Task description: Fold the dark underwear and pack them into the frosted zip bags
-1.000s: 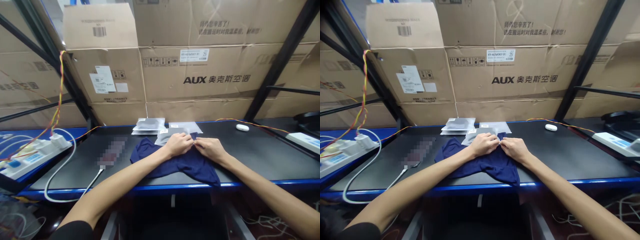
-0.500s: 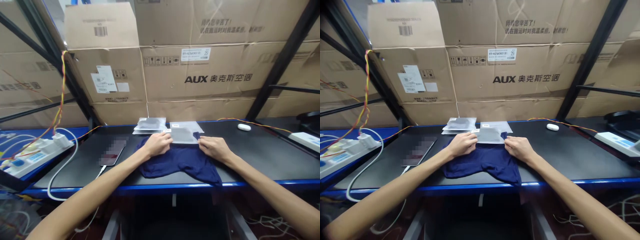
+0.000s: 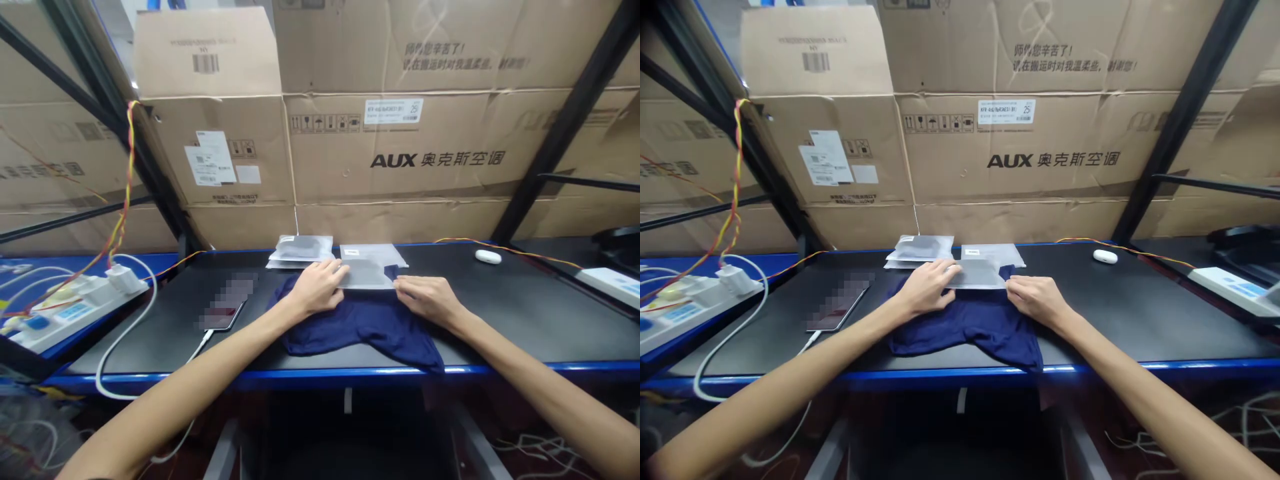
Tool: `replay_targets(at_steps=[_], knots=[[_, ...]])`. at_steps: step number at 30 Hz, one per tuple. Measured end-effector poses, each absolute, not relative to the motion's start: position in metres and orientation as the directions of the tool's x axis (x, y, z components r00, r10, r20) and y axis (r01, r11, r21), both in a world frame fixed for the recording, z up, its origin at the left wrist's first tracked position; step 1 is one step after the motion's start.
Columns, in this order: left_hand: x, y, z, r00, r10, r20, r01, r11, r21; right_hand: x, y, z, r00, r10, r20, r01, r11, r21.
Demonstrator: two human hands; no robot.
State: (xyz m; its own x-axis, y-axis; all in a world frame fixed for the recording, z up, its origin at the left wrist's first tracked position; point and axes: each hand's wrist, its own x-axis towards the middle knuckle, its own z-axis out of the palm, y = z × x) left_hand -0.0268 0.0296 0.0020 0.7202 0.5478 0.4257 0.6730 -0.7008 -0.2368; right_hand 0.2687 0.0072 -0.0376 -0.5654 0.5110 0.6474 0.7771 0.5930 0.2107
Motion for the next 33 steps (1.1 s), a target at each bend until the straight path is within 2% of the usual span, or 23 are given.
replay_targets(at_steps=[3, 7, 11, 16, 21, 25, 33], knots=[[-0.011, 0.035, -0.005, 0.747, 0.526, 0.407, 0.648, -0.713, -0.268, 0.267, 0.006, -0.037, -0.591, 0.441, 0.676, 0.734, 0.640, 0.225], [-0.003, 0.036, -0.008, 0.760, 0.535, 0.370, 0.644, -0.696, -0.317, 0.266, 0.001, -0.032, -0.554, 0.420, 0.719, 0.735, 0.652, 0.186], [-0.012, 0.024, 0.003, 0.762, 0.503, 0.408, 0.639, -0.688, -0.345, 0.265, -0.004, -0.026, -0.532, 0.385, 0.754, 0.723, 0.670, 0.168], [-0.039, 0.028, 0.024, 0.677, 0.500, 0.540, 0.703, -0.656, -0.275, 0.262, -0.004, -0.026, -0.525, 0.399, 0.752, 0.726, 0.671, 0.151], [-0.072, 0.075, 0.031, 0.514, 0.587, 0.626, 0.838, -0.501, -0.218, 0.261, -0.003, -0.030, -0.548, 0.448, 0.706, 0.730, 0.668, 0.143], [-0.088, 0.104, 0.018, 0.435, 0.682, 0.588, 0.891, -0.421, -0.172, 0.261, -0.001, -0.033, -0.573, 0.483, 0.662, 0.725, 0.675, 0.135], [-0.088, 0.111, 0.004, 0.397, 0.765, 0.507, 0.911, -0.396, -0.115, 0.261, 0.002, -0.038, -0.563, 0.552, 0.615, 0.727, 0.685, 0.052]])
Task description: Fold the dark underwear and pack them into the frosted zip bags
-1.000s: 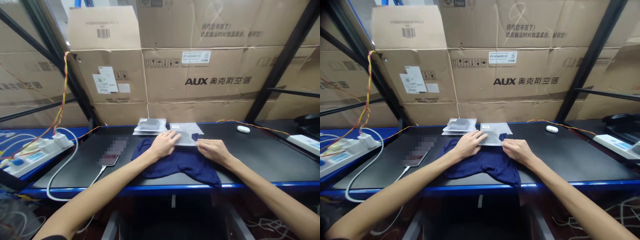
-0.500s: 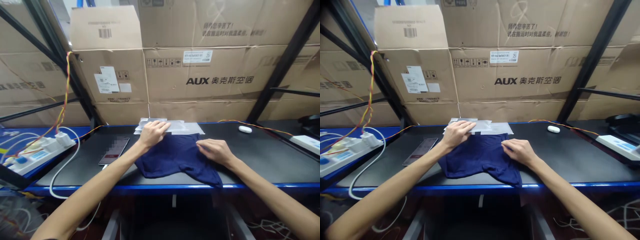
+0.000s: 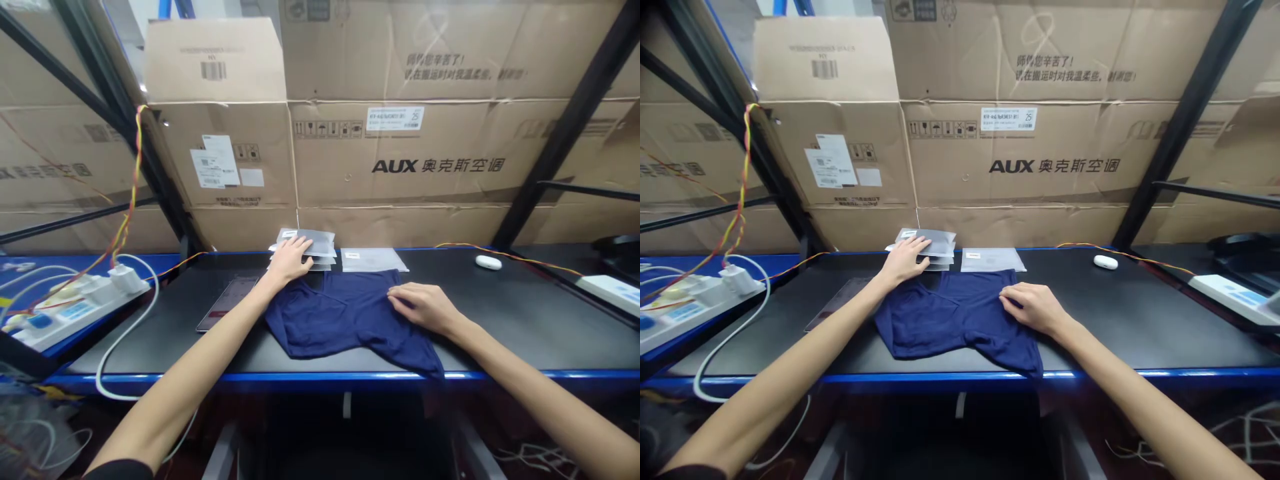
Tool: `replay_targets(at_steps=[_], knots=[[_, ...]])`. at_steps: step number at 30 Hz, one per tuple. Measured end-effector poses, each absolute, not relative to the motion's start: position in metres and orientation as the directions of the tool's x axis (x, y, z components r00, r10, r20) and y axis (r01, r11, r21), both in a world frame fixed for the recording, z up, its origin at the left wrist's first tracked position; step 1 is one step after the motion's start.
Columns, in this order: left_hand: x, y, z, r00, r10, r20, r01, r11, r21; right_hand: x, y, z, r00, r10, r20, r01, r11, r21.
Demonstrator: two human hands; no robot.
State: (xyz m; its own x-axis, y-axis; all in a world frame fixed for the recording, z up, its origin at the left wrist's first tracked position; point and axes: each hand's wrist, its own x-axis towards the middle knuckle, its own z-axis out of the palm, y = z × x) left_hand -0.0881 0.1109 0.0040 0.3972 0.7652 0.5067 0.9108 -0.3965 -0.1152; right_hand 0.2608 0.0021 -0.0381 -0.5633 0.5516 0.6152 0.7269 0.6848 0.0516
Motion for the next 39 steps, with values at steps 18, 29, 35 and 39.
replay_targets(at_steps=[18, 29, 35, 39], knots=[[-0.070, 0.035, -0.016, 0.777, 0.623, 0.095, 0.586, -0.770, 0.254, 0.213, 0.014, -0.025, -0.649, 0.756, 0.084, 0.708, 0.641, -0.295], [-0.071, 0.035, -0.017, 0.770, 0.627, 0.119, 0.586, -0.768, 0.258, 0.212, 0.012, -0.024, -0.645, 0.763, 0.047, 0.715, 0.624, -0.315], [-0.070, 0.043, -0.017, 0.731, 0.662, 0.168, 0.610, -0.743, 0.273, 0.210, 0.012, -0.023, -0.641, 0.767, 0.037, 0.726, 0.621, -0.297], [-0.070, 0.050, -0.019, 0.720, 0.659, 0.218, 0.614, -0.751, 0.242, 0.211, 0.012, -0.023, -0.641, 0.766, 0.052, 0.717, 0.622, -0.314]])
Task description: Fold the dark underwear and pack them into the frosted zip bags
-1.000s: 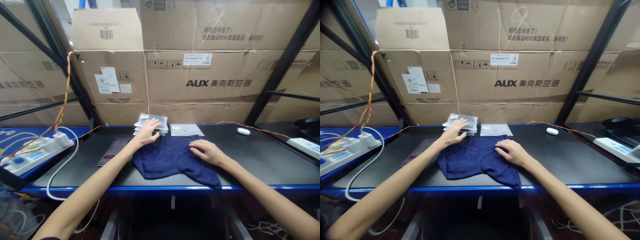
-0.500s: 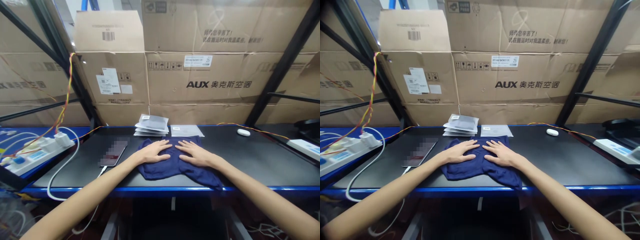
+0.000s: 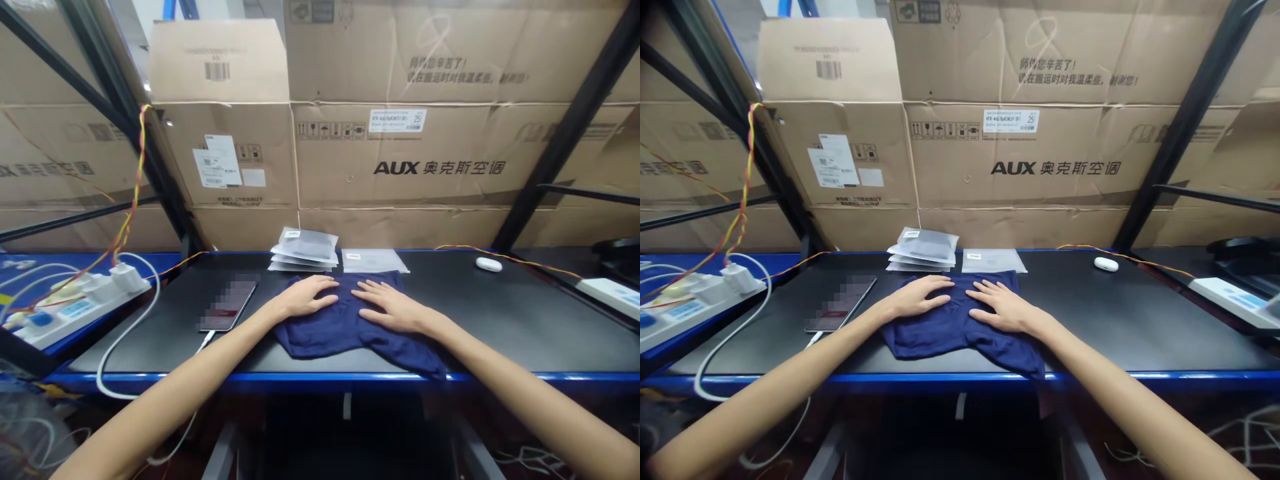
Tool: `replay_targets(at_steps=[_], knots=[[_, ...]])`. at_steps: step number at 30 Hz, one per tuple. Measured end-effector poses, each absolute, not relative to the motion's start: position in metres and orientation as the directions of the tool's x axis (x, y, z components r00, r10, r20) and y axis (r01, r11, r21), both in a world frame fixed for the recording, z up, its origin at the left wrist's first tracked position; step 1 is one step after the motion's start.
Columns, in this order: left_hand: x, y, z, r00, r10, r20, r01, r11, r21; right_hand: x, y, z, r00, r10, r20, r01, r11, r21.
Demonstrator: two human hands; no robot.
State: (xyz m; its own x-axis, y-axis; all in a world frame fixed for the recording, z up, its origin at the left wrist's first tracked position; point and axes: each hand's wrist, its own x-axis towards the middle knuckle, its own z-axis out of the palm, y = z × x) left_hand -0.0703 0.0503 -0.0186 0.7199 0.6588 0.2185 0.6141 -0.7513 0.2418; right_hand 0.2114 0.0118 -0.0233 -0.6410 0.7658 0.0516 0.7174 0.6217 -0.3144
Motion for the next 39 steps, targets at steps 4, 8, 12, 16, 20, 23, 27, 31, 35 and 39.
replay_targets(at_steps=[4, 8, 12, 16, 20, 23, 27, 31, 35, 39], knots=[[-0.070, 0.056, -0.019, 0.716, 0.642, 0.275, 0.606, -0.766, 0.213, 0.212, 0.011, -0.026, -0.643, 0.762, 0.078, 0.706, 0.629, -0.326], [-0.064, 0.063, -0.021, 0.668, 0.678, 0.307, 0.663, -0.730, 0.166, 0.215, 0.018, -0.028, -0.623, 0.756, 0.200, 0.696, 0.652, -0.301], [-0.058, 0.072, -0.022, 0.619, 0.708, 0.340, 0.704, -0.692, 0.159, 0.230, 0.036, -0.027, -0.462, 0.795, 0.393, 0.799, 0.565, -0.205], [-0.055, 0.079, -0.019, 0.604, 0.745, 0.282, 0.738, -0.657, 0.157, 0.248, 0.049, -0.027, -0.339, 0.867, 0.364, 0.919, 0.388, -0.068], [-0.053, 0.082, -0.012, 0.605, 0.754, 0.258, 0.748, -0.648, 0.140, 0.252, 0.051, -0.027, -0.336, 0.886, 0.321, 0.928, 0.369, -0.048], [-0.050, 0.085, -0.009, 0.598, 0.758, 0.261, 0.750, -0.644, 0.152, 0.250, 0.051, -0.027, -0.318, 0.894, 0.316, 0.934, 0.352, -0.055], [-0.047, 0.089, -0.007, 0.587, 0.770, 0.253, 0.752, -0.633, 0.182, 0.250, 0.053, -0.027, -0.296, 0.900, 0.320, 0.938, 0.337, -0.081], [-0.047, 0.093, -0.005, 0.578, 0.781, 0.237, 0.750, -0.623, 0.223, 0.253, 0.055, -0.027, -0.279, 0.903, 0.327, 0.938, 0.329, -0.108], [-0.052, 0.098, 0.000, 0.586, 0.773, 0.242, 0.724, -0.634, 0.272, 0.255, 0.054, -0.023, -0.275, 0.888, 0.369, 0.926, 0.348, -0.145], [-0.061, 0.098, 0.009, 0.616, 0.742, 0.264, 0.656, -0.669, 0.350, 0.256, 0.046, -0.014, -0.273, 0.862, 0.428, 0.899, 0.387, -0.206]])
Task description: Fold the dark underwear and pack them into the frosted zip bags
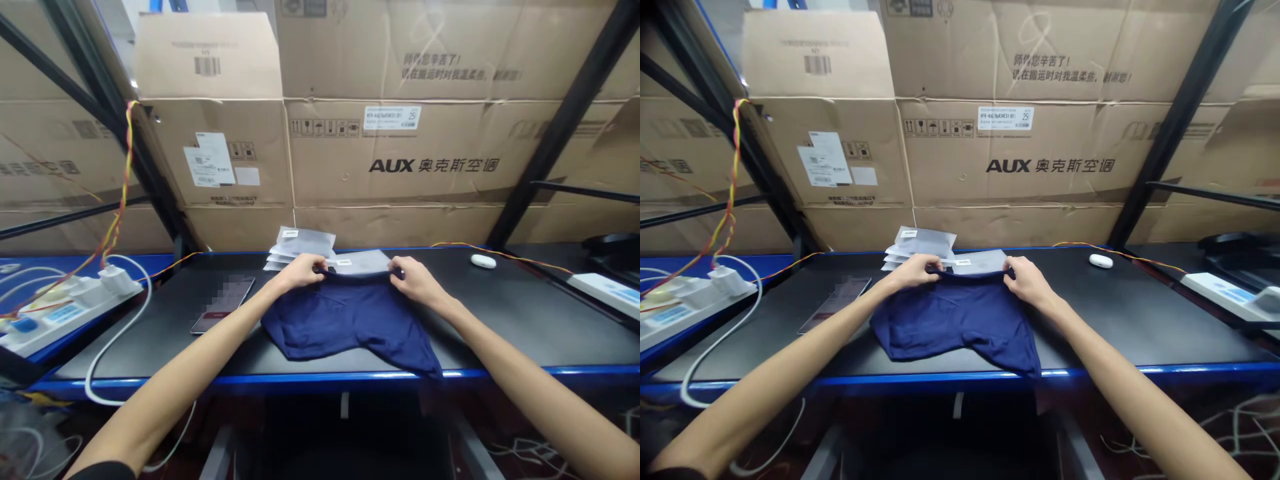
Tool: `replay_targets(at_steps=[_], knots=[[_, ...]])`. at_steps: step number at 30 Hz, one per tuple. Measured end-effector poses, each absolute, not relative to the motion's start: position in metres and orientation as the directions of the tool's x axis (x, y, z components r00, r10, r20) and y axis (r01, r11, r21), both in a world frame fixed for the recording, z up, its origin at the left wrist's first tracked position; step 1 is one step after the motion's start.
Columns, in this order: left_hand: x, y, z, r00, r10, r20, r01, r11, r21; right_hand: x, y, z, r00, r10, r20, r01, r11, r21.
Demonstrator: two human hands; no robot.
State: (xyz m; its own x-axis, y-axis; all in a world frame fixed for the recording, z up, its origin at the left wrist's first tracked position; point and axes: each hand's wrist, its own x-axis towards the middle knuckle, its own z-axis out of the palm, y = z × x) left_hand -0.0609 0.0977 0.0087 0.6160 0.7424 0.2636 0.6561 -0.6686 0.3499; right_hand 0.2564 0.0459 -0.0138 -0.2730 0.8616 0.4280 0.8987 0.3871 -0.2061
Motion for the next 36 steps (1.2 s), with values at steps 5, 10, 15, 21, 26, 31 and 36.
replay_targets(at_steps=[5, 10, 15, 21, 26, 31, 36], knots=[[-0.077, 0.079, 0.017, 0.706, 0.675, 0.212, 0.550, -0.712, 0.436, 0.259, 0.020, -0.008, -0.462, 0.746, 0.480, 0.762, 0.610, -0.216], [-0.090, 0.053, 0.017, 0.789, 0.588, 0.180, 0.478, -0.770, 0.423, 0.265, -0.008, -0.015, -0.590, 0.747, 0.307, 0.705, 0.662, -0.256], [-0.093, 0.046, 0.013, 0.801, 0.566, 0.196, 0.464, -0.793, 0.395, 0.271, -0.014, -0.020, -0.555, 0.796, 0.242, 0.725, 0.606, -0.328], [-0.091, 0.055, 0.008, 0.748, 0.624, 0.225, 0.567, -0.778, 0.271, 0.275, 0.006, -0.027, -0.564, 0.788, 0.246, 0.756, 0.613, -0.230], [-0.095, 0.047, 0.012, 0.758, 0.613, 0.223, 0.558, -0.786, 0.266, 0.274, -0.004, -0.027, -0.529, 0.765, 0.367, 0.748, 0.624, -0.225], [-0.115, 0.020, 0.026, 0.760, 0.628, 0.167, 0.520, -0.742, 0.423, 0.273, -0.045, -0.014, -0.580, 0.738, 0.345, 0.642, 0.675, -0.364], [-0.137, -0.002, 0.034, 0.797, 0.598, -0.085, 0.537, -0.636, 0.555, 0.277, -0.063, -0.018, -0.628, 0.729, 0.271, 0.627, 0.681, -0.377]])
